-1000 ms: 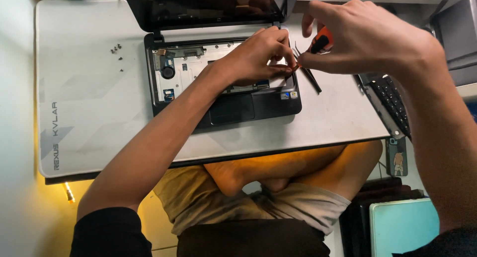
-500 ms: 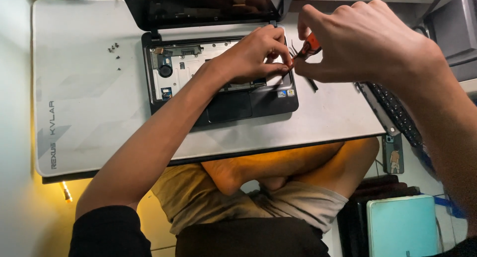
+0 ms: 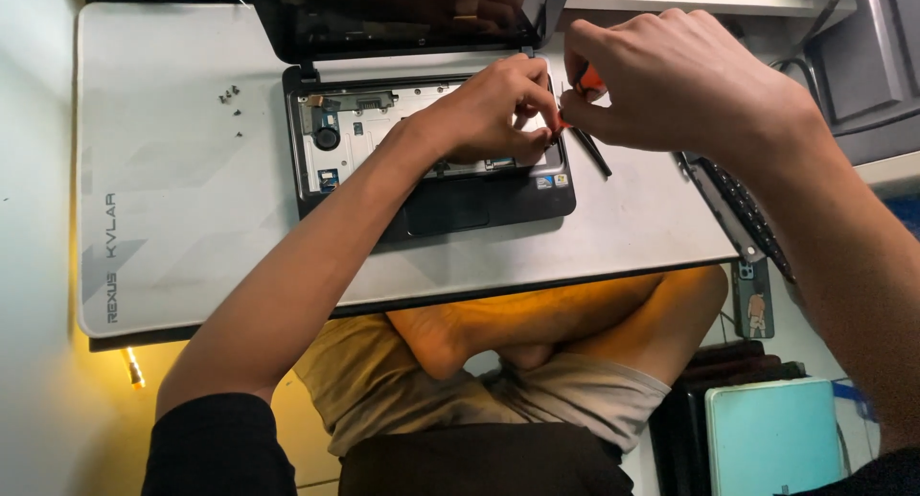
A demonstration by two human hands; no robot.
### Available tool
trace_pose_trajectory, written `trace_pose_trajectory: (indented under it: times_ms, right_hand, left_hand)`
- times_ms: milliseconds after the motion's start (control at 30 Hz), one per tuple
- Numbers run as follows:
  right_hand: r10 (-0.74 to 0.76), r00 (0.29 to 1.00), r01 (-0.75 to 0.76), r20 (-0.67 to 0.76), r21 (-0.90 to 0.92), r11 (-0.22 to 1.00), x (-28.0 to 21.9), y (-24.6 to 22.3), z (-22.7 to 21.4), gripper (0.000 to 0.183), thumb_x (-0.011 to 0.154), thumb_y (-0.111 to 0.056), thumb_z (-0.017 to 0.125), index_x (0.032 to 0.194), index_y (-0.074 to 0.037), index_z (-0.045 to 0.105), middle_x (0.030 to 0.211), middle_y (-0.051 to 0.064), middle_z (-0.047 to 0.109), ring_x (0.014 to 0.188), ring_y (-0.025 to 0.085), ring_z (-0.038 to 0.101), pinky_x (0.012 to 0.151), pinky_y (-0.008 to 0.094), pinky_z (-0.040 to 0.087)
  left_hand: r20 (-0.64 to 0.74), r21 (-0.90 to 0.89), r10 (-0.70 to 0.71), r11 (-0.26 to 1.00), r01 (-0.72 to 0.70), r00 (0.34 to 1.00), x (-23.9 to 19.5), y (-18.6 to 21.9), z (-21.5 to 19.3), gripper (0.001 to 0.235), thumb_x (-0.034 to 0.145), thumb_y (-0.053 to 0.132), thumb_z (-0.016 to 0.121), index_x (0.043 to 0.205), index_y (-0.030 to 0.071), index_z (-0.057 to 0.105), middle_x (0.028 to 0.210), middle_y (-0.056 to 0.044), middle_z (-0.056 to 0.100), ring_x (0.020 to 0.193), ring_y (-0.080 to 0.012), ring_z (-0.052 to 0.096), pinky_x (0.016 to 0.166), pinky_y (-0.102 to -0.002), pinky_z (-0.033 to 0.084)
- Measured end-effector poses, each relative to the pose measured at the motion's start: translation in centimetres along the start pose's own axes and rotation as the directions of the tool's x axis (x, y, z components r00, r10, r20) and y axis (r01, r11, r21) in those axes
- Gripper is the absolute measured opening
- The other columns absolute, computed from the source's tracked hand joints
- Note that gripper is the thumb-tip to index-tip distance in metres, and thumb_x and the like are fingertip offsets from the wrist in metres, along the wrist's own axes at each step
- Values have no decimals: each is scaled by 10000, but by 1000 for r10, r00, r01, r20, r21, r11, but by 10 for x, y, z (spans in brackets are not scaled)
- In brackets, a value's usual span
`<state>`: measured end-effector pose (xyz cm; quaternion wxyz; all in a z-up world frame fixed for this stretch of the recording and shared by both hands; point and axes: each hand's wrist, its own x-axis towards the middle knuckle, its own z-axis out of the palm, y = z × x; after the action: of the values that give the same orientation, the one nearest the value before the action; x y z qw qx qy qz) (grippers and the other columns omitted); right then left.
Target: The person uses a screwdriver to remove screws from the bottom panel of a disassembled laptop. They systematically unscrew fasteners from various locations on the laptop's chassis and place them on the desk.
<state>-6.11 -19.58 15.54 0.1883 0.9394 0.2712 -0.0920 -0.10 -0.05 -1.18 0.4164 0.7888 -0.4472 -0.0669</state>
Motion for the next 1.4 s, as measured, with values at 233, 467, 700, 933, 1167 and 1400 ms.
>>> trace_pose_trajectory:
  times_ms: [233, 467, 700, 933, 1167, 1400]
  right_hand:
    - [-1, 1000, 1, -22, -36, 999, -2, -1, 6, 454, 1276, -528, 674, 1292, -80, 741, 666, 72, 734, 562, 308, 714, 563, 459, 522]
    - [54, 997, -59, -53, -101, 993, -1, 5, 13, 501, 1316, -579, 642, 1191, -124, 807, 749, 100, 783, 659, 340, 789, 587, 452, 554]
    - [41, 999, -41, 12, -11, 999, -3, 0, 6, 479, 1203, -566, 697, 1338, -107, 678, 878, 156, 830, 788, 458, 813, 646, 560, 594]
    - [46, 995, -61, -92, -174, 983, 1, 13, 31, 674, 1377, -654, 585, 977, -163, 814, 732, 56, 764, 694, 329, 792, 640, 445, 568]
    - [55, 986, -75, -155, -125, 989, -14, 26, 48, 614, 1347, -745, 576, 1052, -242, 768, 760, 28, 803, 736, 365, 829, 630, 452, 542]
    - [71, 843, 140, -533, 344, 928, -44, 72, 96, 328, 1319, -244, 1001, 1287, 23, 814, 1000, 140, 816, 805, 290, 734, 741, 441, 525]
  left_hand:
    - [-20, -45, -30, 999, 29, 999, 0, -2, 3, 41, 1041, 183, 907, 1072, 193, 932, 1025, -5, 573, 966, -180, 582, 804, -347, 514]
    - [-20, -57, 91, 994, -92, 996, 3, -15, 9, 46, 1086, 193, 911, 1130, 181, 916, 1052, -8, 572, 1007, -196, 582, 823, -359, 523]
    - [-27, 25, 66, 998, -65, 997, 4, -14, 11, 27, 1091, 213, 897, 1082, 187, 895, 1042, -29, 570, 1015, -242, 564, 855, -411, 491]
    - [-42, 9, 120, 993, -119, 992, 5, -21, 13, 48, 1093, 237, 884, 1101, 192, 897, 1015, -25, 556, 1005, -232, 563, 857, -413, 489]
    - [-36, 68, 202, 978, -200, 979, 5, -25, 15, 35, 1121, 180, 888, 1094, 171, 866, 999, -34, 548, 986, -245, 554, 860, -422, 486]
    - [-12, -172, -23, 985, 20, 1000, 3, -6, 4, 166, 1243, 261, 485, 1192, 180, 621, 1157, -30, 594, 1105, -217, 530, 990, -386, 440]
